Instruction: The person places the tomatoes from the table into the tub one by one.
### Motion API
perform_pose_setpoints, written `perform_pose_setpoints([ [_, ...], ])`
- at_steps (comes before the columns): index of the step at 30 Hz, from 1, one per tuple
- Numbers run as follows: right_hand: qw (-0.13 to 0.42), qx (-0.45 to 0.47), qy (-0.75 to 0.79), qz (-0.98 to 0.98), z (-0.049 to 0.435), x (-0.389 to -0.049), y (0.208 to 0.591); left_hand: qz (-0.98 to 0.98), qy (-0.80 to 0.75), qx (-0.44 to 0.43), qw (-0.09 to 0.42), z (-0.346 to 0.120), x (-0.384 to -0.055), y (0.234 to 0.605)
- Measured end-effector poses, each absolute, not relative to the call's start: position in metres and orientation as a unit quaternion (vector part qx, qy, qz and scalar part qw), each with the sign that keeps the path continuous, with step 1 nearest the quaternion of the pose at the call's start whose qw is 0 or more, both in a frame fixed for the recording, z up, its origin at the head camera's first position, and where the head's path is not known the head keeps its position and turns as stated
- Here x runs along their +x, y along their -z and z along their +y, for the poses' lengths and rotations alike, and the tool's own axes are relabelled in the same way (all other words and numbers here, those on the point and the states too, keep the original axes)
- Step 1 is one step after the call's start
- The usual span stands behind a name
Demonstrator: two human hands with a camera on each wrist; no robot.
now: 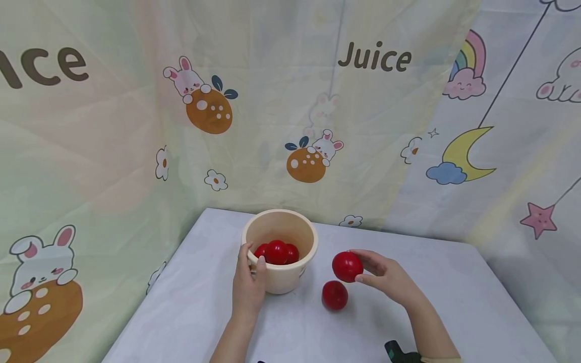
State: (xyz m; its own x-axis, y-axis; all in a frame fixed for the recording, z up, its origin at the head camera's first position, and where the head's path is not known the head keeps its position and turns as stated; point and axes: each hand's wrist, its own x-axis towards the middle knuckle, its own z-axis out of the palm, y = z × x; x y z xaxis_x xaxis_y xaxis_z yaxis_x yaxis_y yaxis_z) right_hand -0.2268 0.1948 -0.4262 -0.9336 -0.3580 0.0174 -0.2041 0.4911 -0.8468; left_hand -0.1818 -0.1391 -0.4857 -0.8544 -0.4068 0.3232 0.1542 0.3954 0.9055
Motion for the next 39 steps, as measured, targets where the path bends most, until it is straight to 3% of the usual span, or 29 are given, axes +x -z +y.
perform_pose_setpoints([
  [26, 0.05, -0.23, 0.469, 0.852, 0.185, -0.262, 0.36, -0.796, 0.543, 0.083, 0.254, -0.139, -0.182, 0.486],
  [39, 0.051, -0.234, 0.47, 0.85, 0.162, -0.273, 0.35, -0.798, 0.54, 0.084, 0.253, -0.14, -0.181, 0.485],
])
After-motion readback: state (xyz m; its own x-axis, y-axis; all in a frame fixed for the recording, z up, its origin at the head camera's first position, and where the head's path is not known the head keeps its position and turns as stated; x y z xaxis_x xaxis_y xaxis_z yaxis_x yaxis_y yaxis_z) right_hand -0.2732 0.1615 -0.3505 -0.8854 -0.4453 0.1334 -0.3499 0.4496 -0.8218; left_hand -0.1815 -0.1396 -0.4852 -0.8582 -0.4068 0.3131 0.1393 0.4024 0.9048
